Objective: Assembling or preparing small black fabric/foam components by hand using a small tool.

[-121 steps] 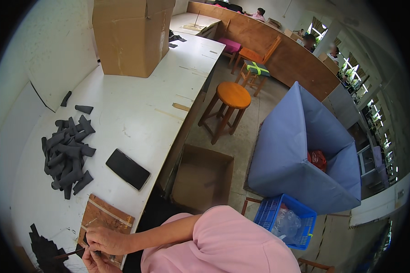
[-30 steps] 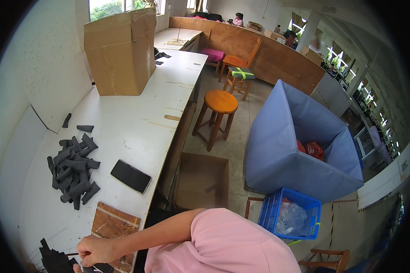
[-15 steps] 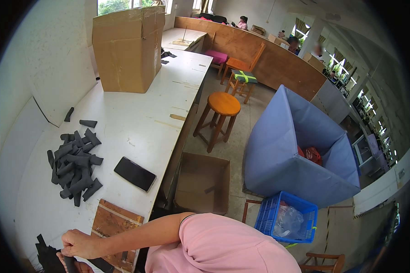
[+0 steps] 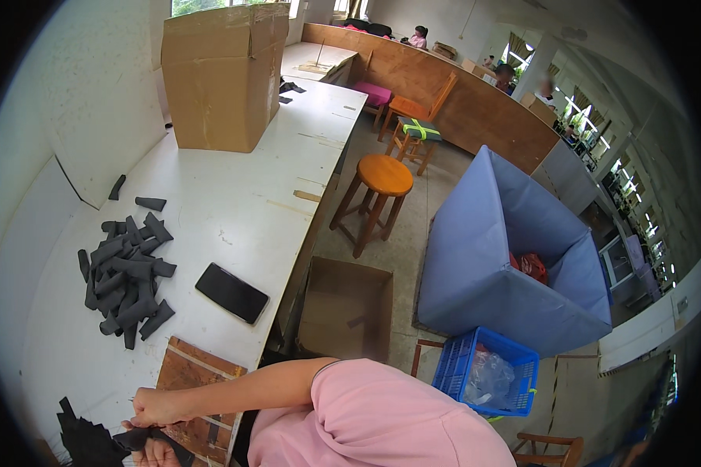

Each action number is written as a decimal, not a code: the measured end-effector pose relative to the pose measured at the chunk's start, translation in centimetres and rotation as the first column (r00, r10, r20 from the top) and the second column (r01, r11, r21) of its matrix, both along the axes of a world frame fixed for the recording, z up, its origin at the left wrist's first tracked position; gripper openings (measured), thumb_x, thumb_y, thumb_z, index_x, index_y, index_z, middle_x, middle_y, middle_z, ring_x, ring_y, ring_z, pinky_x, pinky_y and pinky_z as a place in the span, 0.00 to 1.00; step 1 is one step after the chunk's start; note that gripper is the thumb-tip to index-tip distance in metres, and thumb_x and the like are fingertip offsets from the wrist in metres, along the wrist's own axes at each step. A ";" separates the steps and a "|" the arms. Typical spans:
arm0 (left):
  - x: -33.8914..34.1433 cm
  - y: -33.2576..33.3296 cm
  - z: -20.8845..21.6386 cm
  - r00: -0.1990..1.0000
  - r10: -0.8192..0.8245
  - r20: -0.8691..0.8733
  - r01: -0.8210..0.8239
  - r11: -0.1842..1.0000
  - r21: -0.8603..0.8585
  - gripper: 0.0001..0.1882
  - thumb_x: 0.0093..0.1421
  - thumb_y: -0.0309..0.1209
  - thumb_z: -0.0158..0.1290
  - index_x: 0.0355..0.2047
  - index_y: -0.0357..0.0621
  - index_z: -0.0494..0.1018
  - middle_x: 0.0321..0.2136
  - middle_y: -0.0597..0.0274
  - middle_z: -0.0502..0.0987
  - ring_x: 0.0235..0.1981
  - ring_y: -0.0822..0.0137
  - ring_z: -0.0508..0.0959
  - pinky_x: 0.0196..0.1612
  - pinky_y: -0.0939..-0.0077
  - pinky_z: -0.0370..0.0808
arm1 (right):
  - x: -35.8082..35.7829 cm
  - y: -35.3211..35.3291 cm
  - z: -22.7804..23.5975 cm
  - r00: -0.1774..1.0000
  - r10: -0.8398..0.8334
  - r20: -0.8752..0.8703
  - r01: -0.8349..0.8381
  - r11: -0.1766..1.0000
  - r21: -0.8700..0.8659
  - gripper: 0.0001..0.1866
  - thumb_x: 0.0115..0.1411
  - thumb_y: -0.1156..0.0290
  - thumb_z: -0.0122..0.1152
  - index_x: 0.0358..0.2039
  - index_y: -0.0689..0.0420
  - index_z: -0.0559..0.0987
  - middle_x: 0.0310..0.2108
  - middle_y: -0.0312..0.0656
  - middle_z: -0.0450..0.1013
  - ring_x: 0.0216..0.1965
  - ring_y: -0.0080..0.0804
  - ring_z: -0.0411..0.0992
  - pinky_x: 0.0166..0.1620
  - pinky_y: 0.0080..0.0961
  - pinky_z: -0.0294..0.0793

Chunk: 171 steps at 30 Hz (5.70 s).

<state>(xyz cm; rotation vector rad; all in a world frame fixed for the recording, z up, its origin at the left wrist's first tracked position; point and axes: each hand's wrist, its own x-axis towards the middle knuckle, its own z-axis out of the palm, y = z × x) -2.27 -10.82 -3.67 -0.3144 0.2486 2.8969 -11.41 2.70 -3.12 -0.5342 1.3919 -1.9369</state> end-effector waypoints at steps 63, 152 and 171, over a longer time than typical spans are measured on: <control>-0.8 5.1 6.7 0.736 0.315 -0.599 -0.670 0.466 -0.578 0.10 0.46 0.20 0.54 0.31 0.36 0.70 0.29 0.53 0.73 0.31 0.63 0.72 0.37 0.73 0.70 | -0.1 3.5 6.3 0.176 0.202 -0.963 0.358 0.899 0.254 0.11 0.40 0.64 0.61 0.20 0.57 0.72 0.19 0.36 0.65 0.25 0.31 0.65 0.23 0.25 0.66; 1.0 -3.2 -7.0 0.833 0.480 -0.274 0.201 -0.725 -0.659 0.07 0.48 0.25 0.52 0.20 0.32 0.68 0.18 0.54 0.69 0.20 0.65 0.70 0.23 0.74 0.67 | -4.1 2.4 11.1 0.852 -0.083 -0.517 0.160 0.981 0.106 0.08 0.54 0.72 0.51 0.23 0.63 0.71 0.16 0.36 0.65 0.18 0.18 0.64 0.21 0.18 0.62; 5.1 9.5 0.7 0.888 0.446 -0.117 -0.417 0.669 -0.615 0.05 0.56 0.29 0.47 0.28 0.41 0.65 0.24 0.64 0.71 0.23 0.74 0.71 0.28 0.80 0.70 | 3.2 8.2 2.6 0.997 0.061 -0.049 -0.046 0.963 0.266 0.07 0.47 0.73 0.59 0.21 0.63 0.74 0.19 0.31 0.68 0.23 0.14 0.63 0.26 0.14 0.62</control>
